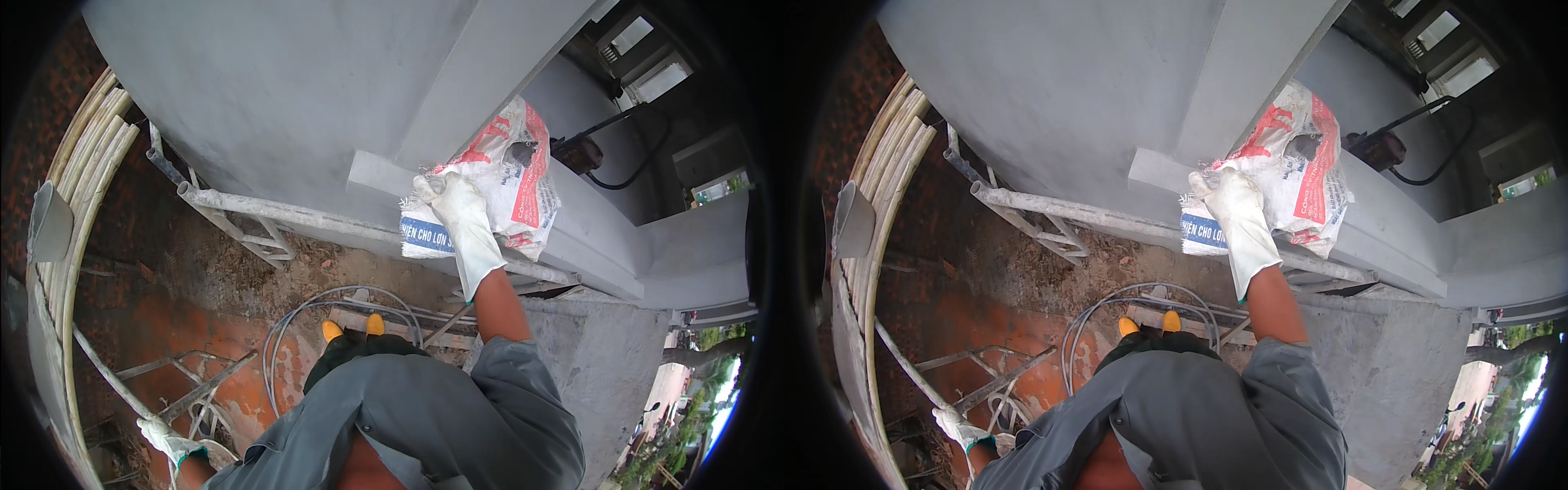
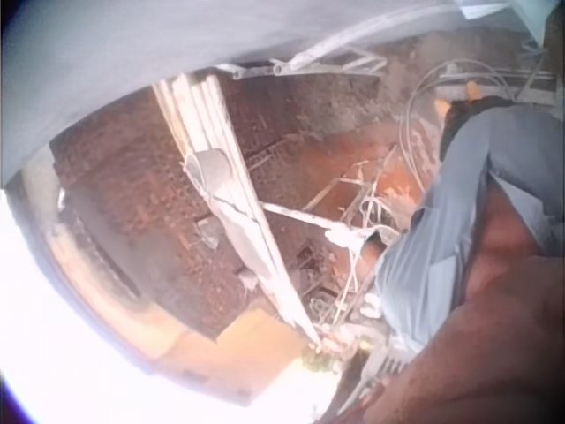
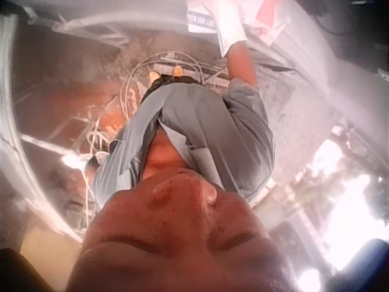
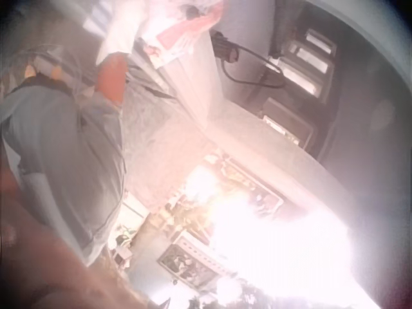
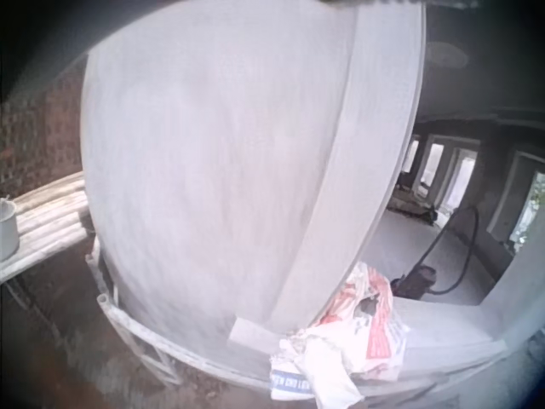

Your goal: The person puts on white work gloves, then uses a trowel and a float to scoop wet cement from a bucket and apply it to a brick wall. They spread and smooth the cement across the wall surface using the float.

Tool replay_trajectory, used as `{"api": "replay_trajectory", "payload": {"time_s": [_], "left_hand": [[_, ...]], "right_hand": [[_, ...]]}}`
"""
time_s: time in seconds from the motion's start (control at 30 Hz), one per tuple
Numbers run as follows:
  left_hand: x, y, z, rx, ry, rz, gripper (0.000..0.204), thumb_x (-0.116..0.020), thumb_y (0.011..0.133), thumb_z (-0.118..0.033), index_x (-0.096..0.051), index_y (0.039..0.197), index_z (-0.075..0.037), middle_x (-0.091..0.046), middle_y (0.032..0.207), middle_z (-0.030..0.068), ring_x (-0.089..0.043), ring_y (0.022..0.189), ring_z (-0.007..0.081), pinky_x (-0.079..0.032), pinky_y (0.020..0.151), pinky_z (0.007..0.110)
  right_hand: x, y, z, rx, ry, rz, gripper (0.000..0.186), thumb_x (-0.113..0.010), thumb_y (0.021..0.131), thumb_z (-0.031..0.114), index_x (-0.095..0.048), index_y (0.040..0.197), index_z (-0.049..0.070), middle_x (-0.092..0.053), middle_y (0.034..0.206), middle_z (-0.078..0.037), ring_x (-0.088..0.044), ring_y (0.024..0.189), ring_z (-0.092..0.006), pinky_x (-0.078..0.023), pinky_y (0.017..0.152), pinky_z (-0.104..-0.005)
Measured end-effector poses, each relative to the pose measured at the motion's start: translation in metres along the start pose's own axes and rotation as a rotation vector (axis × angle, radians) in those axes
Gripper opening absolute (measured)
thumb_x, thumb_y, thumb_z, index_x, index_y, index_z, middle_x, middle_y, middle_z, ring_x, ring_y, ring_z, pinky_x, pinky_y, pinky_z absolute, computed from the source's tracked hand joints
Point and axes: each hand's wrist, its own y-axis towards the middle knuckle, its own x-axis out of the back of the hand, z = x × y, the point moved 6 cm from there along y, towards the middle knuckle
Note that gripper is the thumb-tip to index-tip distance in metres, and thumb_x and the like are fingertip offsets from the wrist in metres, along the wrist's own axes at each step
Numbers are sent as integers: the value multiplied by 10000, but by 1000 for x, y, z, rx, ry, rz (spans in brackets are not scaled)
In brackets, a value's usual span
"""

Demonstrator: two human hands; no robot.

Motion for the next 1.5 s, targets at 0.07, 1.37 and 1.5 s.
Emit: {"api": "replay_trajectory", "payload": {"time_s": [0.07, 1.37, 1.5], "left_hand": [[-4, -1, 2, 7, 13, -2, 512, -475, 1092, -416, -543, 1478, -87, -700, 1267, 258, -679, 1158, 467, -557, 951, 555], [266, -583, -634, -1584, -1035, 1117, 329, -596, 1077, -268, -735, 1209, -1, -767, 1157, 165, -713, 1092, 268, -543, 967, 378], [272, -658, -689, -1744, -808, 857, 362, -594, 1040, -311, -732, 1202, -18, -738, 1179, 233, -679, 1166, 388, -538, 1017, 431]], "right_hand": [[-10, 11, -2, -23, -32, 80, 697, -645, 931, 617, -724, 1121, -49, -757, 1093, -270, -746, 1066, -407, -569, 955, -481], [104, -133, -178, -90, 1127, -105, 341, -616, 1046, 163, -681, 751, 4, -687, 674, -93, -643, 585, -163, -527, 585, -308], [95, -148, -191, -122, 1169, -126, 369, -608, 1070, 172, -669, 745, 7, -692, 688, -99, -652, 592, -180, -537, 583, -320]]}}
